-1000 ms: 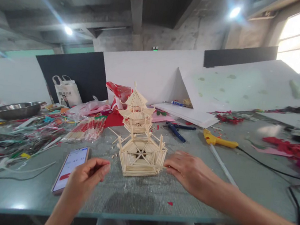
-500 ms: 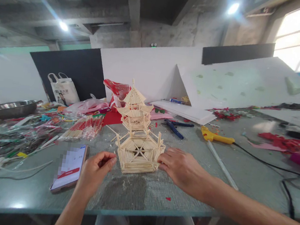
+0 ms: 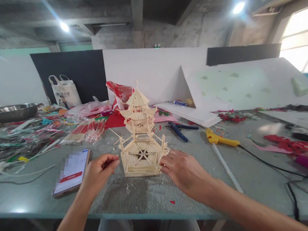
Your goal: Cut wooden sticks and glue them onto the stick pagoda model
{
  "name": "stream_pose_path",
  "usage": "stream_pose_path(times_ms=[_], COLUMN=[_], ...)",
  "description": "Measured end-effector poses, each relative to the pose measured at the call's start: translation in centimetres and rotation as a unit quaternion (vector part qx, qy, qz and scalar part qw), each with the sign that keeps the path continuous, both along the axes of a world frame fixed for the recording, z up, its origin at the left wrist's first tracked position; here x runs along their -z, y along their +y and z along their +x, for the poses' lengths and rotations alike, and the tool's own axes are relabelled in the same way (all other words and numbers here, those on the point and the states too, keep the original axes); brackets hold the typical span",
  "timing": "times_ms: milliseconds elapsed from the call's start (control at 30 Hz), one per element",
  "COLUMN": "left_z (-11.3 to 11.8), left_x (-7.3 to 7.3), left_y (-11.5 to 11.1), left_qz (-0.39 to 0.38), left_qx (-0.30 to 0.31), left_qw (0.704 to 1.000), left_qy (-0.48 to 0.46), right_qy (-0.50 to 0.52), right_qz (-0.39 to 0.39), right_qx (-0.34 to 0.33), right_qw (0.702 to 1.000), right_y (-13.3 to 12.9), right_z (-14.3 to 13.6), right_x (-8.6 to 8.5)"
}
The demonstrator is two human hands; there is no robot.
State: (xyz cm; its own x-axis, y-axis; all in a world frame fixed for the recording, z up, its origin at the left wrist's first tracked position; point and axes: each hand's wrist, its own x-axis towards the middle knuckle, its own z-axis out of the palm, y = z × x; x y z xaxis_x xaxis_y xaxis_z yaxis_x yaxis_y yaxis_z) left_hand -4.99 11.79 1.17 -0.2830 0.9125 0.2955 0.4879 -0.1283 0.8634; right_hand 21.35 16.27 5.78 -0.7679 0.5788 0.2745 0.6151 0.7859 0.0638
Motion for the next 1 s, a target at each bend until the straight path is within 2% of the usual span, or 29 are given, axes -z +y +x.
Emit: stream_pose_path(times_ms=[233, 600, 800, 1000], left_z=[0.2, 0.6, 0.7, 0.8], left_x=[0.3, -0.9, -0.9, -1.1], left_y=[0.3, -0.1, -0.2, -0.2], left_qz=[0.000, 0.010, 0.035, 0.023], left_qx=[0.002, -0.010, -0.029, -0.020], left_qw=[1.000, 1.000, 0.999, 1.000], left_qy=[0.003, -0.020, -0.014, -0.004], right_qy=[0.005, 0.030, 0.018, 0.025], right_qz=[0.009, 0.019, 0.029, 0.033], right_qx=[0.000, -0.022, -0.017, -0.014], right_qw=[1.000, 0.999, 0.999, 0.999], right_y=[0.0, 0.2, 0.2, 0.4], right_z=[-0.1, -0.2, 0.0, 0.1], right_x=[0.1, 0.6, 0.5, 0.8])
